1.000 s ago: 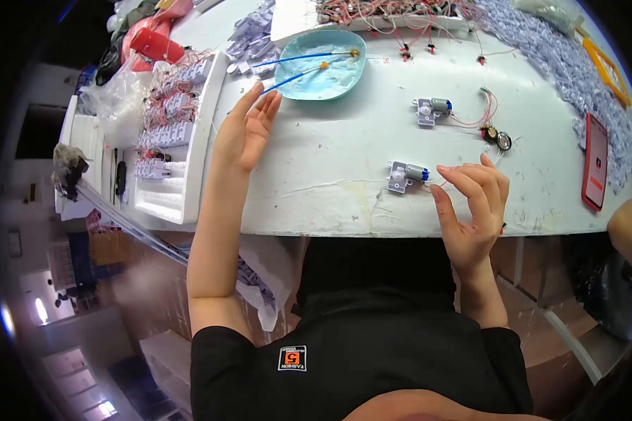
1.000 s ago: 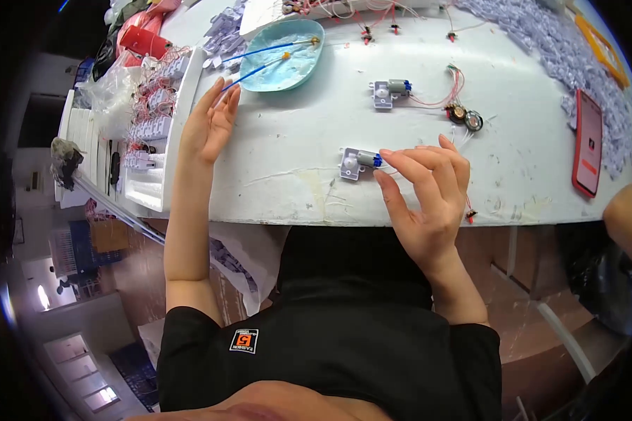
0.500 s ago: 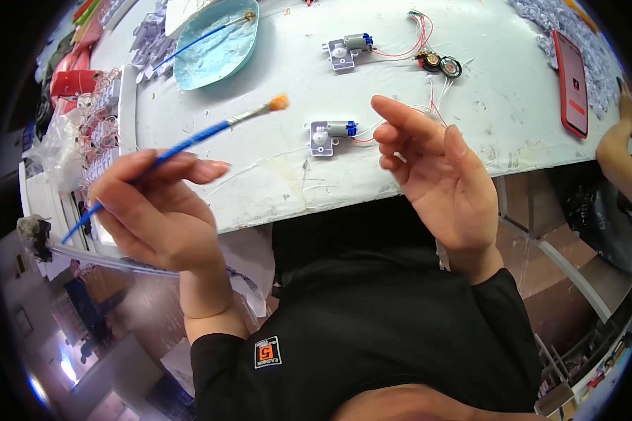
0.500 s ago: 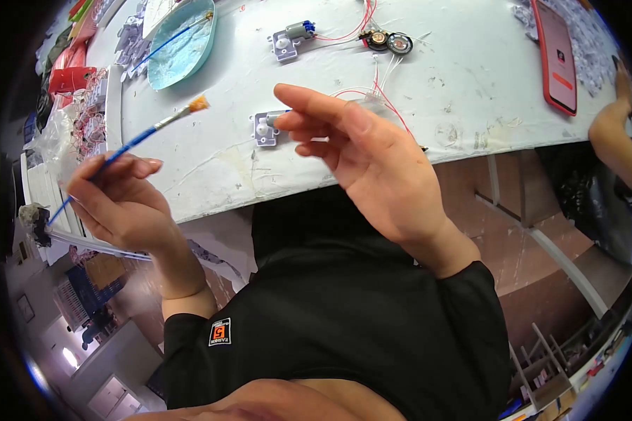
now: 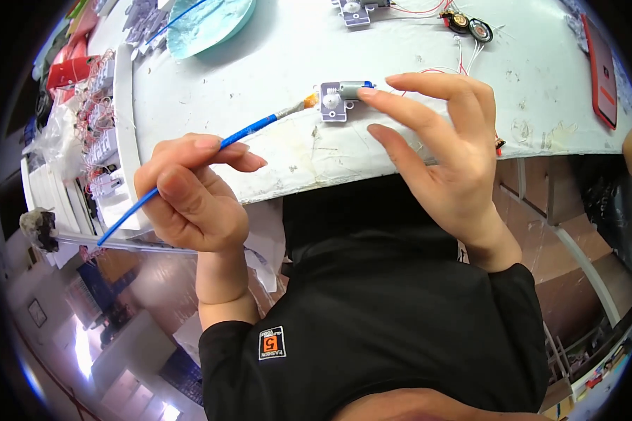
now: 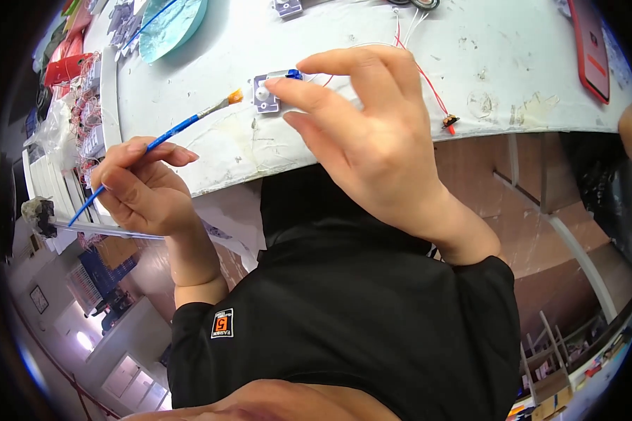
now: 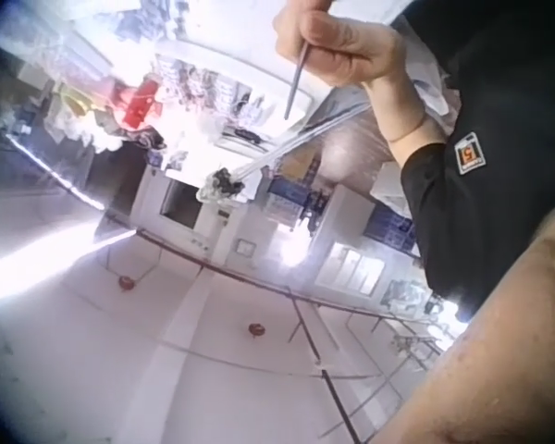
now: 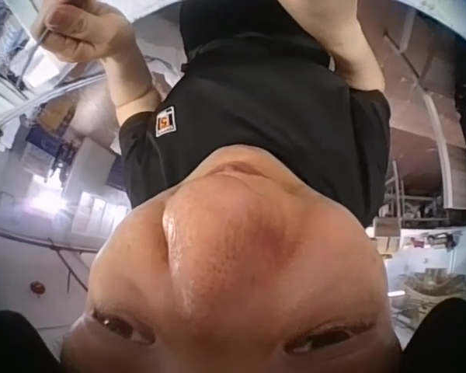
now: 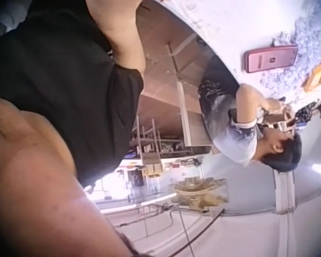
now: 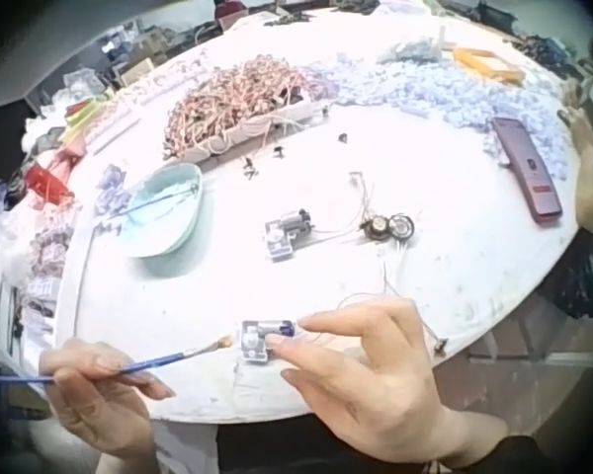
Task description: The person applies adhesive paste to plastic housings using an application brush, then assembles small motor components into the housings.
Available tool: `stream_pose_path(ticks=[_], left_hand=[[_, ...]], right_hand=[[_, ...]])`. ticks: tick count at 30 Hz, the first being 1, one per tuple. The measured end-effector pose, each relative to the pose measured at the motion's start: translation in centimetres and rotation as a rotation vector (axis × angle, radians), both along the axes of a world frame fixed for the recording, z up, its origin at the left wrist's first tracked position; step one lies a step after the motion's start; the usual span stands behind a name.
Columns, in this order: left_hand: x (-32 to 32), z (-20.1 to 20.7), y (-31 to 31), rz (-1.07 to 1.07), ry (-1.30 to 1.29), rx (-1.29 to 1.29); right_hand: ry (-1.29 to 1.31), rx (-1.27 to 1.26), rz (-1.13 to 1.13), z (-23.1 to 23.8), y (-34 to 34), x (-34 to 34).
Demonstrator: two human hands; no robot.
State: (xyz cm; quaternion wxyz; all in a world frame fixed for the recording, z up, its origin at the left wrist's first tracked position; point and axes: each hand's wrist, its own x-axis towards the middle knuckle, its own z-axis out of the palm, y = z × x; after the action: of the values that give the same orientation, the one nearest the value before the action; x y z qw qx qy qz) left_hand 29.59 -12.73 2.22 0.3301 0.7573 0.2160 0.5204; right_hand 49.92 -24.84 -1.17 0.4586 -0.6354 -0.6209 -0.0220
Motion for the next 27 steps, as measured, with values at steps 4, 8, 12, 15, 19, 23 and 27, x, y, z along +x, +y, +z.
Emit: stream_pose_path(ticks=[4, 8, 12, 15, 19, 23, 27], left_hand=[[-0.1, -0.2, 0.1, 0.001, 0.011, 0.027], [0.0, -0.3, 0.0, 0.037, -0.003, 0.017], [-0.4, -0.5, 0.0, 0.074, -0.018, 0.019], [-0.4, -0.4, 0.0, 0.066, 0.001, 0.035], [-0.6, -0.5, 0.0, 0.083, 0.014, 0.074], [-0.8, -0.8, 0.0, 0.079, 0.016, 0.099], [-1.0, -0.6, -0.2, 0.066, 0.028, 0.104]], right_hand=[[-0.120, 0.030, -0.093, -0.7, 0.7, -0.7], [-0.128, 0.043, -0.102, -0.3, 1.6, -0.5], [-0.142, 0.003, -0.034, -0.1, 2.3, -0.7], [-0.179, -0.023, -0.018, -0.2, 2.5, -0.5], [-0.196, -0.035, 0.018, 0.1, 2.8, -0.4], [-0.197, -0.027, 0.050, -0.2, 2.4, -0.4], [-0.178, -0.043, 0.027, 0.3, 1.9, -1.0]])
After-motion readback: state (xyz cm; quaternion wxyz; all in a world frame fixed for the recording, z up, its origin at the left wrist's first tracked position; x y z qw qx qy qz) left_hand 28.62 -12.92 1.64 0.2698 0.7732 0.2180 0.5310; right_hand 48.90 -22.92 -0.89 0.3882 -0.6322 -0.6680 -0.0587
